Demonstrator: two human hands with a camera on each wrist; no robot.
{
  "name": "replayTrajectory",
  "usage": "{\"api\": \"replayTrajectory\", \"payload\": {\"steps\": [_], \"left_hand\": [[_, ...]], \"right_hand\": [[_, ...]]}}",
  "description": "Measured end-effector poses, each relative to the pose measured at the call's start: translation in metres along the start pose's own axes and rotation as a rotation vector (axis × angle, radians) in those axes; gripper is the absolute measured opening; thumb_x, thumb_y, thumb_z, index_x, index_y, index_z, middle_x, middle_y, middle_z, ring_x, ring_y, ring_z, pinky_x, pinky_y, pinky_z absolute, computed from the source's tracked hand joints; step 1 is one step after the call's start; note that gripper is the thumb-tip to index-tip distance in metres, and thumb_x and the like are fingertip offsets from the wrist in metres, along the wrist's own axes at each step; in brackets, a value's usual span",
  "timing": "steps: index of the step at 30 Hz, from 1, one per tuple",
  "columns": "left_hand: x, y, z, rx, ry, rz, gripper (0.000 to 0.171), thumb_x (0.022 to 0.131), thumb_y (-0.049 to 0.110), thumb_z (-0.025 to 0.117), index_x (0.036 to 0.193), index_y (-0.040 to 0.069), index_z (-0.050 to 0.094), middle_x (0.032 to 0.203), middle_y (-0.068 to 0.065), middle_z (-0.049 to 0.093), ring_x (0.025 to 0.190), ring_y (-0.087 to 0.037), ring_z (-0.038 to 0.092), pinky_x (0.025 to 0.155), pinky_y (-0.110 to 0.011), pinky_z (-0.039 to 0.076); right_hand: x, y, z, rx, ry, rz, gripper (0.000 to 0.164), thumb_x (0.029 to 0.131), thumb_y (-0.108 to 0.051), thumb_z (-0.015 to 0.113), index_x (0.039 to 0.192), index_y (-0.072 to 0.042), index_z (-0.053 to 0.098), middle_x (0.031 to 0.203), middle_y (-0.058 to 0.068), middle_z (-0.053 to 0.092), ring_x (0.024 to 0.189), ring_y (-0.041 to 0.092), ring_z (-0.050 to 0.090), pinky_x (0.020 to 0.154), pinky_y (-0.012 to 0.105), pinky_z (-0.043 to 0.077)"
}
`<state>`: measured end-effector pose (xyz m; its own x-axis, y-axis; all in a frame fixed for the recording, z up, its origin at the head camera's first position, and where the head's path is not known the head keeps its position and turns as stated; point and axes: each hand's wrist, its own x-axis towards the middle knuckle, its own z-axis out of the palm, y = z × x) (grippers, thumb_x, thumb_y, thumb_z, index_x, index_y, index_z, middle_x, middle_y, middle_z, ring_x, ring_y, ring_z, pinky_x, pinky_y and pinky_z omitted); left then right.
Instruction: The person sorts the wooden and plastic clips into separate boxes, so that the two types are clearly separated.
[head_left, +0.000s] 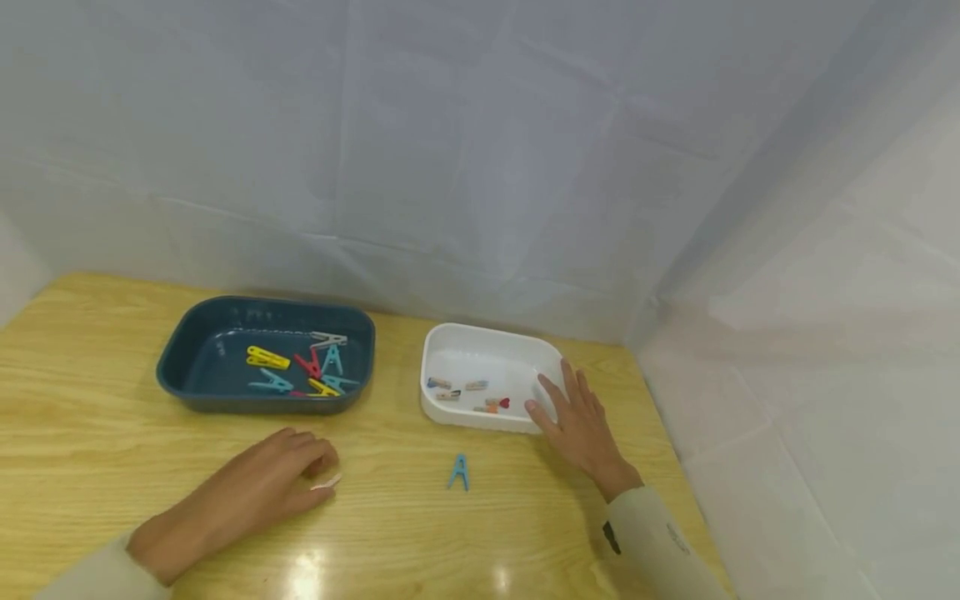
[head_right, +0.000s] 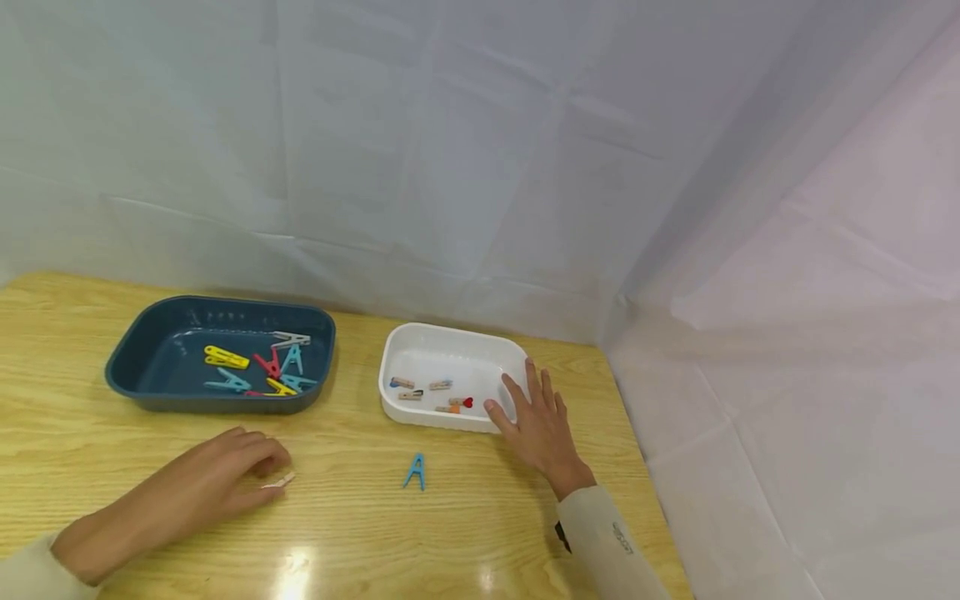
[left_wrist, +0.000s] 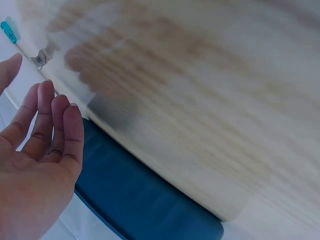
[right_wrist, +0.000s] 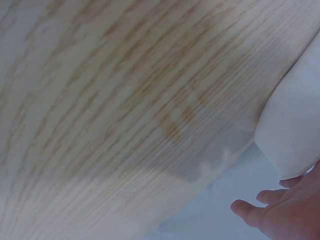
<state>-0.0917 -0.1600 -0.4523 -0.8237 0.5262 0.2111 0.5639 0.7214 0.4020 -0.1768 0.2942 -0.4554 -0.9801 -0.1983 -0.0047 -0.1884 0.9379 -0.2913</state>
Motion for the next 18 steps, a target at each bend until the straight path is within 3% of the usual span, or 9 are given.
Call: {"api": "replayTrajectory", "payload": {"steps": [12,18], "left_hand": [[-0.0096,-0.0054,0.0078,-0.062,0.001,0.044,0.026,0.087,0.023,0.093,0.098,0.030,0.070,0.093,0.025,0.058,0.089,0.002,0.051,0.075,-0.027,0.054],[-0.0030,-0.0039,0.0054,0.026,0.089,0.112,0.027,0.084,0.022,0.094,0.097,0.030,0.072,0.094,0.024,0.063,0.089,-0.002,0.055,0.079,-0.034,0.055]], "right_hand": [[-0.0007,0.0010,0.0009,0.012,0.003,-0.007,0.072,0.113,-0.060,0.046,0.171,-0.018,0.040,0.185,0.017,0.003,0.169,0.050,0.006,0.129,0.079,0.017],[-0.0007,0.0021,0.0013,0.002,0.009,-0.011,0.071,0.113,-0.060,0.045,0.171,-0.019,0.040,0.185,0.017,0.003,0.169,0.050,0.007,0.129,0.080,0.018]]}}
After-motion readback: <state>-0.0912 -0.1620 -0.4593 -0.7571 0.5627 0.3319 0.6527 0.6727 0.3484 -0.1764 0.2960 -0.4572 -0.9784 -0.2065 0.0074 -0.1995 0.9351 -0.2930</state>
